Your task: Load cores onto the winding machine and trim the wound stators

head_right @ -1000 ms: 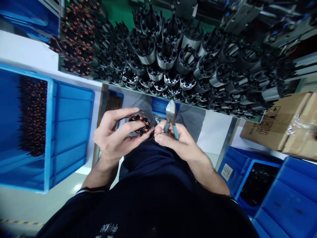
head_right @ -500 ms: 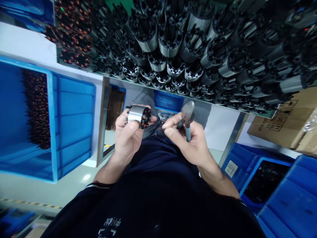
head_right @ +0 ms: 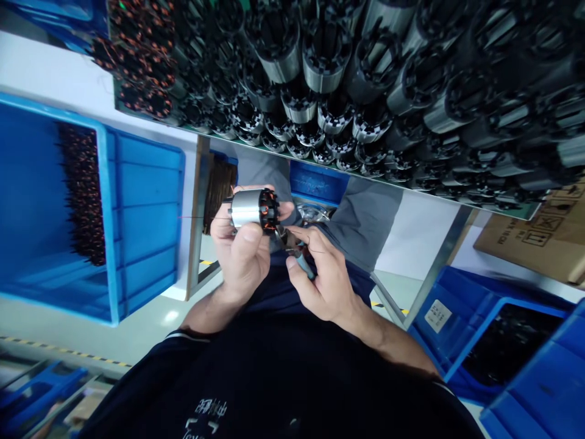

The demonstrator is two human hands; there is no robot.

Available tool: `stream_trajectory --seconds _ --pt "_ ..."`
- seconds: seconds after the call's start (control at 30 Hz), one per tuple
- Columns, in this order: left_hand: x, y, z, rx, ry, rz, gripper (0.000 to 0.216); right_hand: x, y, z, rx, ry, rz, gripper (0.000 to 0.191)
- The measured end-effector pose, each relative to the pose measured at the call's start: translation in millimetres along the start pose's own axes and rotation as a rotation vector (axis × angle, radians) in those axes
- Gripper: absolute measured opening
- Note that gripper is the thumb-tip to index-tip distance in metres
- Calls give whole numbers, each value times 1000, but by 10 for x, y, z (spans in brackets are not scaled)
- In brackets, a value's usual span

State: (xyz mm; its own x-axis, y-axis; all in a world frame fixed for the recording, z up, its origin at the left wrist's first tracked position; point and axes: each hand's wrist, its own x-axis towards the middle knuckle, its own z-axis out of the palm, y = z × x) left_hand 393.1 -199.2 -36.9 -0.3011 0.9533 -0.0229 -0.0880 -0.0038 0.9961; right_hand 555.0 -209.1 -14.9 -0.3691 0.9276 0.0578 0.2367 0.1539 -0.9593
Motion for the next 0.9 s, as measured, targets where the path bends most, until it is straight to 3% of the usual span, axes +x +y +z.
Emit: stream_trajectory --seconds 0.17,0.4,0.53,0.6,0.7,0.8,0.9 --pt "-22 4 -1 27 -34 52 52 64 -13 -3 27 27 -62 28" --pt "-20 -118 11 -32 2 -61 61 136 27 9 9 39 -18 12" --pt "70 -238 9 -259 121 -212 62 142 274 9 114 -50 174 12" --pt "105 -250 -134 -313 192 -307 64 110 447 -12 159 -52 340 23" --pt "101 -138 -688 -288 281 -317 67 59 738 -72 127 -50 570 43" --pt "-39 202 -1603 -54 398 -154 60 63 1013 -132 36 -103 720 53" --pt "-327 707 -2597 370 627 85 51 96 1192 -172 -37 -163 795 67"
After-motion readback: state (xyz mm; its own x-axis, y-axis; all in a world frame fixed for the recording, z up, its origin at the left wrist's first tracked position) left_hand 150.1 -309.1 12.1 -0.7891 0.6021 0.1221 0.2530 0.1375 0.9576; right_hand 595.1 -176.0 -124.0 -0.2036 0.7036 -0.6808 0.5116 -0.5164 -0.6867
